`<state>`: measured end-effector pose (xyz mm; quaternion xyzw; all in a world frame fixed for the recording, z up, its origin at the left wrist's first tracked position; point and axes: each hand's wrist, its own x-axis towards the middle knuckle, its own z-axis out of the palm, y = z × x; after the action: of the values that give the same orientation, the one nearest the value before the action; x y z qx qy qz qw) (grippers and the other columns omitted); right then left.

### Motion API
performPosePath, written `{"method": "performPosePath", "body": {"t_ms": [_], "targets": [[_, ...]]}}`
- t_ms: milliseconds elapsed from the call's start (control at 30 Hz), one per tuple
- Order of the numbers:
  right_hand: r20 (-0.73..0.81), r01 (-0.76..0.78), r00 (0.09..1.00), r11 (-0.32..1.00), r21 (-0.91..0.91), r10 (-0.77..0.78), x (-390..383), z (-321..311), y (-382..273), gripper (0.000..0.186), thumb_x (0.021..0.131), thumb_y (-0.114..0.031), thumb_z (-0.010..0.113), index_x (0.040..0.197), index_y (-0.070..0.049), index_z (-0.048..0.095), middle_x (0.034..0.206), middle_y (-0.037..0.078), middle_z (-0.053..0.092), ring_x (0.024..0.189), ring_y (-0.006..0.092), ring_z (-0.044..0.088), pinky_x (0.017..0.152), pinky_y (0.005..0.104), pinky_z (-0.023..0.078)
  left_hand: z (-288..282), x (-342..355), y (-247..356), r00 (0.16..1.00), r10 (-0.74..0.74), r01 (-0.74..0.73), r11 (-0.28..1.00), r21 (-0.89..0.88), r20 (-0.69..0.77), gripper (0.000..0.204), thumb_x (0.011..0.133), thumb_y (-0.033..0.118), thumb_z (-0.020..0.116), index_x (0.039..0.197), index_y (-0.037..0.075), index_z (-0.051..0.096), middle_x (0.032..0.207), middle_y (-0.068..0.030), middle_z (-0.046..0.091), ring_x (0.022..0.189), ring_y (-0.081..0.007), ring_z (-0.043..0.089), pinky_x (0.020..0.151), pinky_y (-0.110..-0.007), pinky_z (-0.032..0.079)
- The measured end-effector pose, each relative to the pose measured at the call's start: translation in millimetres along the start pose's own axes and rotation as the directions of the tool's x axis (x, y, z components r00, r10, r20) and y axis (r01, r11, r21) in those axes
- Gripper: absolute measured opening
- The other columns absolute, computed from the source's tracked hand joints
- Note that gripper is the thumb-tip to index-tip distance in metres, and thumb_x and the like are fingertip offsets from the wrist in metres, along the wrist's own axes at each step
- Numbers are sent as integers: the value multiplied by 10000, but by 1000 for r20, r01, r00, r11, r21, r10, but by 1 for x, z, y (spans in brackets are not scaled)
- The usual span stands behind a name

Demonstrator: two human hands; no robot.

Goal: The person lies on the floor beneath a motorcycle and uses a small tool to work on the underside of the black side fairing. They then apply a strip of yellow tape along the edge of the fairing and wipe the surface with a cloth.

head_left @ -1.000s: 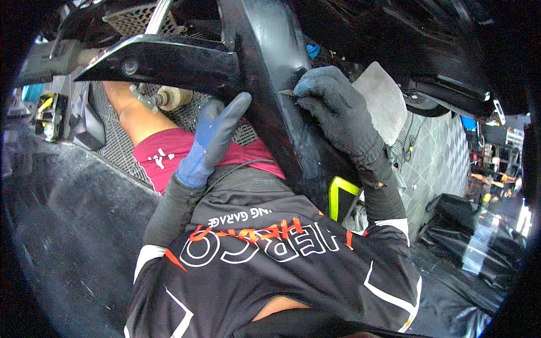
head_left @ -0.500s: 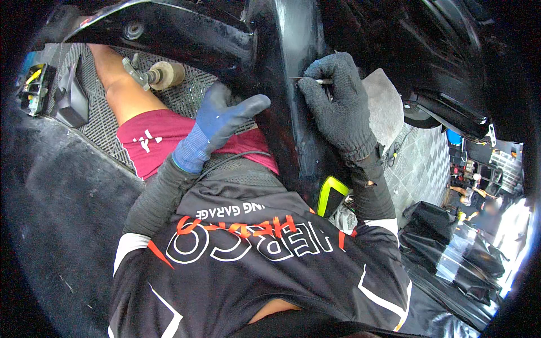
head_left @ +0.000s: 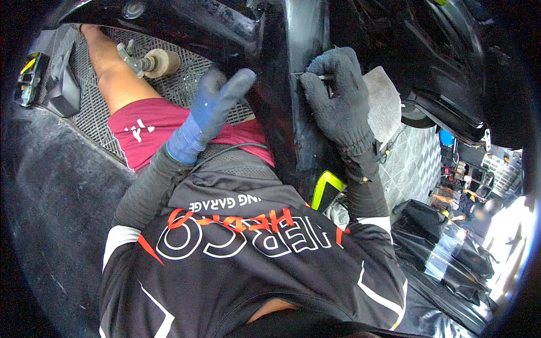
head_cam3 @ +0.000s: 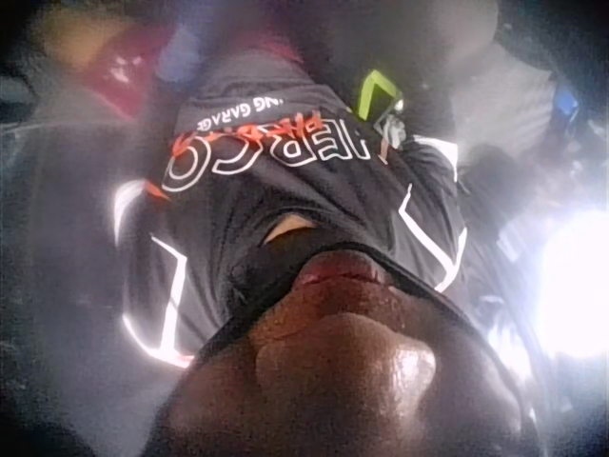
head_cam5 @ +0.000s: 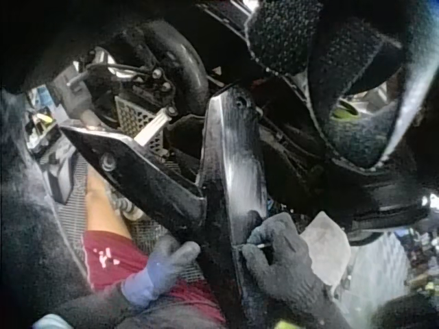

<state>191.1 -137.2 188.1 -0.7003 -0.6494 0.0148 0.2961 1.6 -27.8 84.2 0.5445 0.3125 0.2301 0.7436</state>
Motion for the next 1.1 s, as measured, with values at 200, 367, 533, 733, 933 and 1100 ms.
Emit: {"method": "performPosePath", "body": {"t_ms": [200,367,533,733,933,1100], "targets": [[-10,58,998,997,-44,-58,-3,0,3,167,847,-115,731,925,-61,593,888,113,570,824,308,615,691,394,524,10,-1,0,982,152,-162,982,-93,-109,338,941,241,740,1134,-3,609,1012,-55,677,905,-138,613,824,-311,502],[-13,-20,1000,1000,-1,20,-2,1,-2,176,849,-124,733,918,-58,585,882,111,573,804,326,609,724,417,512,17,-1,5,969,224,-240,949,-206,-100,428,931,190,749,1262,9,547,1156,-74,657,1055,-163,612,964,-335,484],[-1,23,1000,999,-29,-23,0,1,-1,176,830,-61,729,936,-50,588,919,99,555,825,249,594,760,340,497,22,0,4,930,344,-365,905,-218,-130,464,932,169,745,1302,9,514,1198,-84,642,1085,-172,605,998,-347,473],[8,-29,1000,999,-17,29,-2,3,-4,168,832,-55,722,931,-49,586,920,98,558,827,248,595,751,338,493,17,-1,2,961,266,-275,948,-161,-76,465,946,197,732,1306,8,506,1188,-80,645,1069,-171,608,982,-342,481],[-4,-8,1000,1000,-28,7,0,5,-4,171,858,-138,730,944,-69,599,890,118,580,779,316,624,663,418,513,16,0,1,957,275,-284,952,-112,-90,483,965,219,702,1347,17,487,1186,-80,645,1059,-169,605,980,-334,477],[-52,25,998,1000,-16,-26,5,8,-3,174,848,-130,737,932,-69,597,878,115,576,768,319,617,667,412,512,21,1,-3,946,299,-318,933,-170,-128,473,979,241,672,1356,18,492,1194,-85,643,1078,-174,595,988,-341,470]]}}
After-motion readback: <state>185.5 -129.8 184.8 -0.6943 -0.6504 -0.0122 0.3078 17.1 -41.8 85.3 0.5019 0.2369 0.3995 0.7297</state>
